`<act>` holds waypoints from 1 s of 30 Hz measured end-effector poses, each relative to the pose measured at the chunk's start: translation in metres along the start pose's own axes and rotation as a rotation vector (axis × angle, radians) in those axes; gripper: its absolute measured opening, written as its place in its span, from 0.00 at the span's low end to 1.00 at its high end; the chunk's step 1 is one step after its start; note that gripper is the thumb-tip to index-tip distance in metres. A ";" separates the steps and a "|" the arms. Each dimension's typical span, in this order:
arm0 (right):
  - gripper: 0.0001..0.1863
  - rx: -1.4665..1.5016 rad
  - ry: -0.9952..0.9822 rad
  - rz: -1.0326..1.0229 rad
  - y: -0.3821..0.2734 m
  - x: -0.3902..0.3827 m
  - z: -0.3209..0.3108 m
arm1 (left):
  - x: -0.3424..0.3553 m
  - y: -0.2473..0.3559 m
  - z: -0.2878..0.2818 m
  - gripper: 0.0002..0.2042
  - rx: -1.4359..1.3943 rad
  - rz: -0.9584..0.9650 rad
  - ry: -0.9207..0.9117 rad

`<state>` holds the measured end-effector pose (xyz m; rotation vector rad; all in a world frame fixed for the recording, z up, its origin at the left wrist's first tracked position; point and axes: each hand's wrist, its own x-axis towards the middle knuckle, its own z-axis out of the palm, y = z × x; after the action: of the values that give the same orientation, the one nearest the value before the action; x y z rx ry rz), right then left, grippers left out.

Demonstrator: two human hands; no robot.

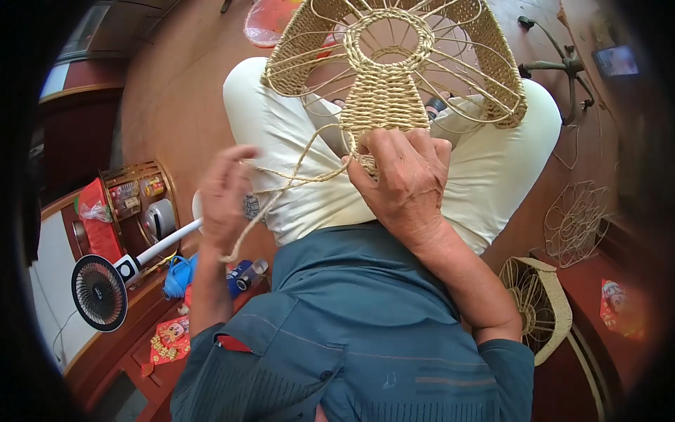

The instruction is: Manually weaving a complex straw or wicker structure using thin strips of material.

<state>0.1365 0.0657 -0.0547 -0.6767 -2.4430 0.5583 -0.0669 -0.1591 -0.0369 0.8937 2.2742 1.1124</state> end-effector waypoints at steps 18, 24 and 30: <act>0.15 0.027 0.051 -0.033 0.006 -0.005 0.006 | -0.007 0.030 -0.012 0.11 0.189 0.198 -0.193; 0.13 -0.019 0.062 -0.035 0.005 -0.005 0.005 | 0.009 0.046 0.108 0.18 -0.757 -0.397 -0.455; 0.12 -0.013 0.078 -0.012 0.004 -0.007 0.006 | 0.022 0.056 0.104 0.16 -0.945 -0.366 -0.346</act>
<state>0.1392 0.0638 -0.0638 -0.6754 -2.3781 0.5025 0.0035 -0.0637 -0.0533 0.2358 1.2971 1.4824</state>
